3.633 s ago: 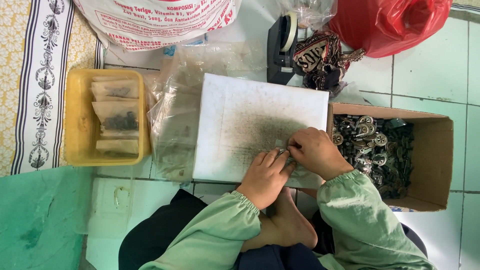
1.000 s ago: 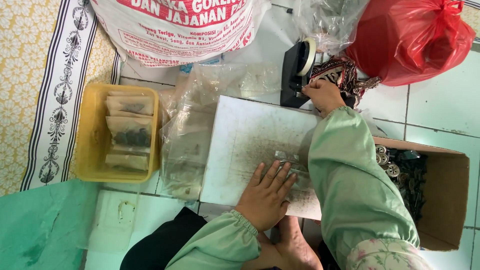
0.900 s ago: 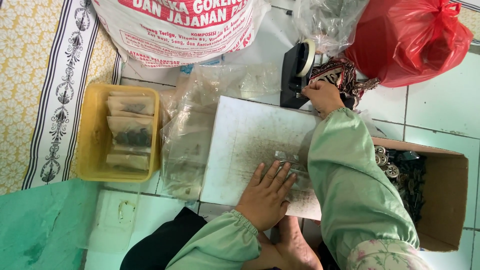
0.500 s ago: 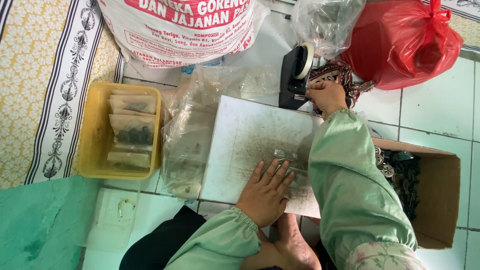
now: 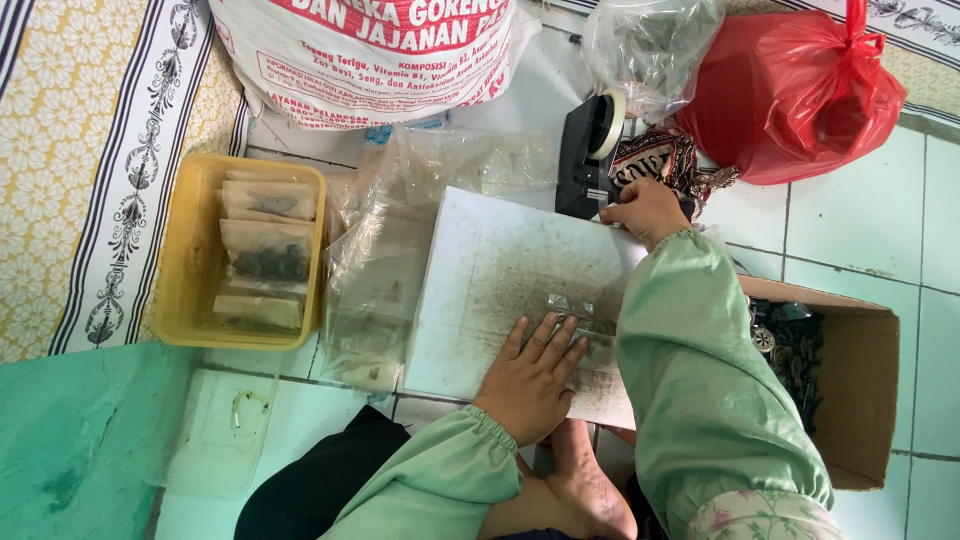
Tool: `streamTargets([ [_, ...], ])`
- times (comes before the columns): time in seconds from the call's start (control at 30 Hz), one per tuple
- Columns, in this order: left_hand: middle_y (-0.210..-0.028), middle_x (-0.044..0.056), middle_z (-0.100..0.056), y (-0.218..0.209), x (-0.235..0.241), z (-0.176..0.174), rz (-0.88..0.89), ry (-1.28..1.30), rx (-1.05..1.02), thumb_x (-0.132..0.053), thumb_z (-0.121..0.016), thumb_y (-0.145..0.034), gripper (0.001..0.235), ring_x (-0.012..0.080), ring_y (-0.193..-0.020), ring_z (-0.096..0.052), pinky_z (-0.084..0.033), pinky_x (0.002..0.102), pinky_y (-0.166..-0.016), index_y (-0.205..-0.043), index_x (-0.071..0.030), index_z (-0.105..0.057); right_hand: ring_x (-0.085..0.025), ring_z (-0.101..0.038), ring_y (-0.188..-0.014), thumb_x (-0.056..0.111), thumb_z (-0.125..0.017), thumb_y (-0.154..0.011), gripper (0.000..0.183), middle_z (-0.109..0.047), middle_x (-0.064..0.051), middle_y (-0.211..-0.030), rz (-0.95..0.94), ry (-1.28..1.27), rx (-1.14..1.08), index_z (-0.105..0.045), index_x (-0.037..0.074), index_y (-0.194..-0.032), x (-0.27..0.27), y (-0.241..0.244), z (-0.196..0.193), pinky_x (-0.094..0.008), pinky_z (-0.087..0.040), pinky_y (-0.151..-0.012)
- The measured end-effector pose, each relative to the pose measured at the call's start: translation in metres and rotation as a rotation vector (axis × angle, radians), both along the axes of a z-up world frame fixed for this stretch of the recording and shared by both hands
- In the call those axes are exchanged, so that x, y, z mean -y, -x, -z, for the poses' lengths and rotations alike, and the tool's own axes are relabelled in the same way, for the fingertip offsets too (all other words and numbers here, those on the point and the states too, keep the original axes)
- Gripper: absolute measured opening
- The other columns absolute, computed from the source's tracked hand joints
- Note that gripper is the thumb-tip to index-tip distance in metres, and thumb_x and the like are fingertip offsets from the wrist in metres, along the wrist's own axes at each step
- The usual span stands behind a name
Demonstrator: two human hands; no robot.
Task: Packaging small metal medals or charms into individual plastic bags and organizing them into a container.
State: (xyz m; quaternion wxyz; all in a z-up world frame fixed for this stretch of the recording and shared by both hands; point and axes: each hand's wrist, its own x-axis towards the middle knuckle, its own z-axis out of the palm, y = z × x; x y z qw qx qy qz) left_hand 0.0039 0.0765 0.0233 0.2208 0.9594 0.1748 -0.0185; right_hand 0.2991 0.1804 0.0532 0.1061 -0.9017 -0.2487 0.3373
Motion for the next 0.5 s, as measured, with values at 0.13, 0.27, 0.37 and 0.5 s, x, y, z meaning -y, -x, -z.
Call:
streamTargets([
  [0.13,-0.171,0.007,-0.008,0.000,0.001,0.001,-0.001,0.003,-0.003,-0.047,-0.022,-0.102,0.067,0.0298,-0.158,-0.001,0.009,0.056,-0.127,-0.162,-0.019,-0.016,-0.023,-0.055,-0.098,0.030,-0.087,-0.082,0.037,-0.060,-0.006,-0.111,-0.141,0.076,0.054,-0.064,0.011,-0.104,-0.002,-0.019,0.023,-0.039,-0.045,-0.081],
  [0.27,-0.171,0.008,-0.013,0.000,0.003,0.002,-0.024,-0.033,0.037,-0.046,-0.023,-0.102,0.066,0.0305,-0.159,-0.005,0.007,0.056,-0.128,-0.161,-0.018,-0.019,-0.028,-0.057,-0.119,0.040,-0.085,-0.080,0.066,-0.059,-0.009,-0.135,-0.169,0.186,0.064,-0.062,0.009,-0.132,-0.009,-0.026,0.041,-0.042,-0.048,-0.095],
  [0.37,-0.171,0.008,-0.015,0.002,0.003,0.003,-0.030,-0.051,0.053,-0.047,-0.024,-0.102,0.066,0.0304,-0.159,-0.007,0.005,0.056,-0.128,-0.161,-0.018,-0.022,-0.026,-0.057,-0.096,0.037,-0.088,-0.077,0.045,-0.060,-0.009,-0.107,-0.173,0.201,0.082,-0.064,0.009,-0.103,-0.013,-0.033,0.060,-0.040,-0.047,-0.076],
  [0.5,-0.171,0.008,-0.017,0.002,0.003,0.002,-0.033,-0.059,0.078,-0.047,-0.022,-0.103,0.066,0.0309,-0.159,-0.009,0.004,0.055,-0.129,-0.161,-0.017,-0.023,-0.026,-0.065,-0.079,0.031,-0.092,-0.074,0.031,-0.069,-0.011,-0.083,-0.131,0.194,0.108,-0.073,0.007,-0.079,-0.016,-0.032,0.063,-0.039,-0.052,-0.062],
])
